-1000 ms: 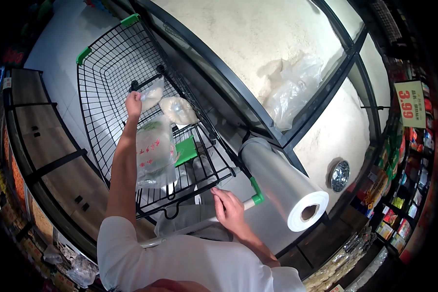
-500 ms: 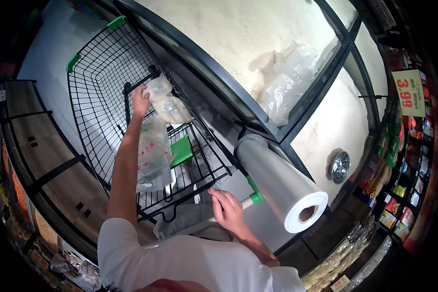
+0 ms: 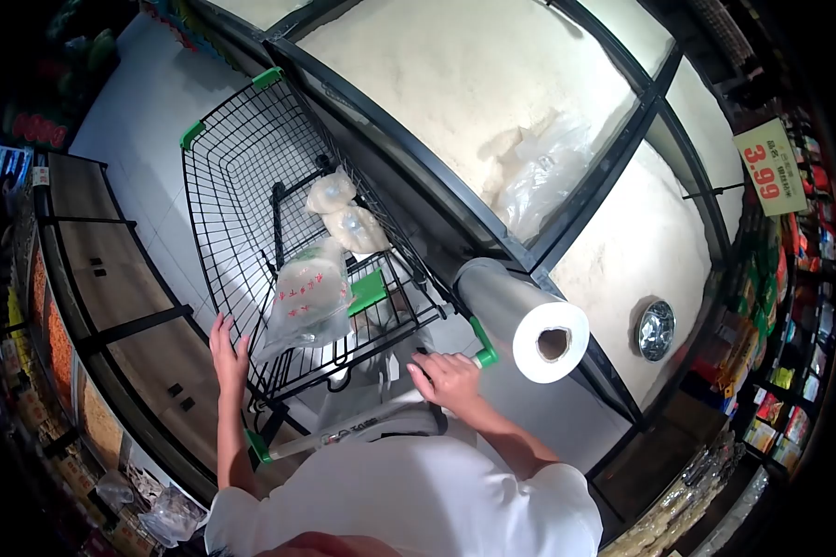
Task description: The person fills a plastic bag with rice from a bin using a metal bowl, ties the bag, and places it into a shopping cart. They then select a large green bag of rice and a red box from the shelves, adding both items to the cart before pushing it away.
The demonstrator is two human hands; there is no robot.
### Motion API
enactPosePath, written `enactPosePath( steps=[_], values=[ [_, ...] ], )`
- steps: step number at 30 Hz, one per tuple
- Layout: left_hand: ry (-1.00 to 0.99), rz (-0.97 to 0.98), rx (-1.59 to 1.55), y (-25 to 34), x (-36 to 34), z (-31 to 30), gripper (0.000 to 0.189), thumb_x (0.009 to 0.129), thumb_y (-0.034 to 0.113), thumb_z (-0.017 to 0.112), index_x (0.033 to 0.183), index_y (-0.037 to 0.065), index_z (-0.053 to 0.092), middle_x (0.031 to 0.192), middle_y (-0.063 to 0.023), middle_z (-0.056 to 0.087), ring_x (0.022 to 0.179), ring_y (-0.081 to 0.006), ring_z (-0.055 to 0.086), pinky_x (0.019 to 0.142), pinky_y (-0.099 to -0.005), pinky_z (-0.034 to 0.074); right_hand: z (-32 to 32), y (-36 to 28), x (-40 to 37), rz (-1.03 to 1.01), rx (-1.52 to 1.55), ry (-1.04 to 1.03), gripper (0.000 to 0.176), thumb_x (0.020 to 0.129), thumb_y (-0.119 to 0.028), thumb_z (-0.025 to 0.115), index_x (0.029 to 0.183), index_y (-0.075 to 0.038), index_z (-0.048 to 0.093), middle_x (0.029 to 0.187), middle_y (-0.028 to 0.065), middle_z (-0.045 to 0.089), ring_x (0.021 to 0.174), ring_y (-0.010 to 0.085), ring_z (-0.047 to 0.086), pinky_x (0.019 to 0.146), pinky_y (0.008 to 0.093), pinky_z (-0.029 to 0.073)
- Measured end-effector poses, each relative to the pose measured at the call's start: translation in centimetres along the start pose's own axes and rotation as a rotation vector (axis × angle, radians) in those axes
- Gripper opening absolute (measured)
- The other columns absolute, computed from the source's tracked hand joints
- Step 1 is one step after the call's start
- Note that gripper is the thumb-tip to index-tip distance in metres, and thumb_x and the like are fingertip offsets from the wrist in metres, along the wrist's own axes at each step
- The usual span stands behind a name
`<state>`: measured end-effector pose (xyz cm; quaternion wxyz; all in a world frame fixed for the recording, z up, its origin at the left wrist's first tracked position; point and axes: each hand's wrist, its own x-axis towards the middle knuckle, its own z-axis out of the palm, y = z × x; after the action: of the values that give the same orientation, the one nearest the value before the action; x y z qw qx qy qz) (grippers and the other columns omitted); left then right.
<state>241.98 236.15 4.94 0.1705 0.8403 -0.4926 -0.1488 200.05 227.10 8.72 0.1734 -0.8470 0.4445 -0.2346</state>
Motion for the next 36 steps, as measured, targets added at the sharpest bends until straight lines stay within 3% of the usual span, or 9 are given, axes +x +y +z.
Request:
enactPosePath(
  steps=[3,8,15,20,23,27,33,34,36],
  values=[
    [0.188,-0.104,0.005,2.6,-7.3,-2.3,0.055,0.083,0.01,0.069,0.133,0.0,0.05,0.144,-0.0228,0.045,0.134,-0.0421,0.039,0.111,-0.0481,0.031,0.1,0.3,-0.2,-0.048,-0.005,-0.014,0.008,0.082,-0.021,0.072,0.081,-0.014,0.07,0.068,-0.0025,0.065,0.055,0.015,0.06,0.053,0.0286,0.041],
    [0.225,-0.097,0.309,-2.7,-15.9,-0.3,0.044,0.087,0.021,0.068,0.126,0.004,0.056,0.141,-0.0181,0.051,0.128,-0.041,0.045,0.104,-0.0499,0.037,1.3,-2.6,-1.8,-0.196,-0.016,-0.004,0.018,0.081,-0.023,0.073,0.068,-0.016,0.063,0.061,-0.0037,0.058,0.051,0.0133,0.056,0.05,0.0286,0.038],
    [0.195,-0.26,0.328,-4.3,-14.7,-2.7,0.03,0.091,0.025,0.064,0.114,0.007,0.065,0.14,-0.0136,0.052,0.124,-0.0374,0.049,0.1,-0.0487,0.04,3.1,-4.7,-0.3,-0.311,0.068,0.018,0.019,0.08,-0.023,0.072,0.065,-0.016,0.063,0.057,-0.0025,0.053,0.05,0.0145,0.054,0.047,0.029,0.039],
    [0.321,-0.2,0.136,-7.0,-1.4,-2.3,0.028,0.09,0.026,0.063,0.11,0.006,0.067,0.14,-0.018,0.052,0.125,-0.036,0.051,0.103,-0.0467,0.038,7.4,-4.4,10.5,-0.162,-0.024,0.011,0.018,0.081,-0.024,0.069,0.068,-0.014,0.063,0.059,0.0009,0.057,0.053,0.02,0.059,0.05,0.0323,0.044],
    [0.317,-0.15,0.317,-6.9,7.5,-3.7,0.032,0.095,0.03,0.059,0.118,0.01,0.064,0.14,-0.0118,0.053,0.128,-0.033,0.048,0.107,-0.0456,0.033,11.6,-5.0,21.2,0.002,-0.07,-0.015,0.019,0.082,-0.026,0.067,0.07,-0.012,0.065,0.061,0.003,0.06,0.054,0.0228,0.062,0.053,0.0353,0.046],
    [0.424,-0.066,0.13,-10.0,22.7,-4.1,0.022,0.095,0.024,0.055,0.097,0.01,0.071,0.123,-0.0089,0.067,0.102,-0.032,0.061,0.089,-0.0431,0.045,17.5,-5.4,35.8,0.141,-0.115,-0.017,0.021,0.083,-0.029,0.065,0.075,-0.01,0.069,0.064,0.0045,0.063,0.055,0.0248,0.062,0.056,0.0384,0.047],
    [0.351,0.0,0.18,-13.0,41.0,-8.2,0.02,0.093,0.022,0.055,0.097,0.012,0.072,0.123,-0.0057,0.067,0.102,-0.0295,0.062,0.086,-0.0416,0.045,23.0,-6.9,52.0,0.209,-0.171,0.03,0.025,0.084,-0.032,0.062,0.076,-0.009,0.067,0.063,0.0067,0.063,0.055,0.0259,0.062,0.056,0.0392,0.047],
    [0.323,-0.019,0.158,-12.5,42.5,-9.2,0.021,0.09,0.022,0.057,0.095,0.008,0.072,0.116,-0.0118,0.069,0.105,-0.0332,0.063,0.089,-0.0428,0.048,23.3,-6.9,53.7,0.21,-0.179,0.026,0.025,0.084,-0.032,0.062,0.076,-0.009,0.067,0.063,0.0067,0.063,0.054,0.0259,0.062,0.056,0.0391,0.047],
    [0.311,-0.031,0.126,-13.0,45.2,-9.8,0.02,0.089,0.021,0.058,0.095,0.008,0.072,0.114,-0.011,0.069,0.102,-0.0332,0.063,0.087,-0.0435,0.048,24.2,-7.3,56.4,0.211,-0.193,0.017,0.025,0.084,-0.031,0.062,0.077,-0.008,0.068,0.063,0.0067,0.064,0.054,0.026,0.062,0.056,0.0385,0.047]
  ],
)
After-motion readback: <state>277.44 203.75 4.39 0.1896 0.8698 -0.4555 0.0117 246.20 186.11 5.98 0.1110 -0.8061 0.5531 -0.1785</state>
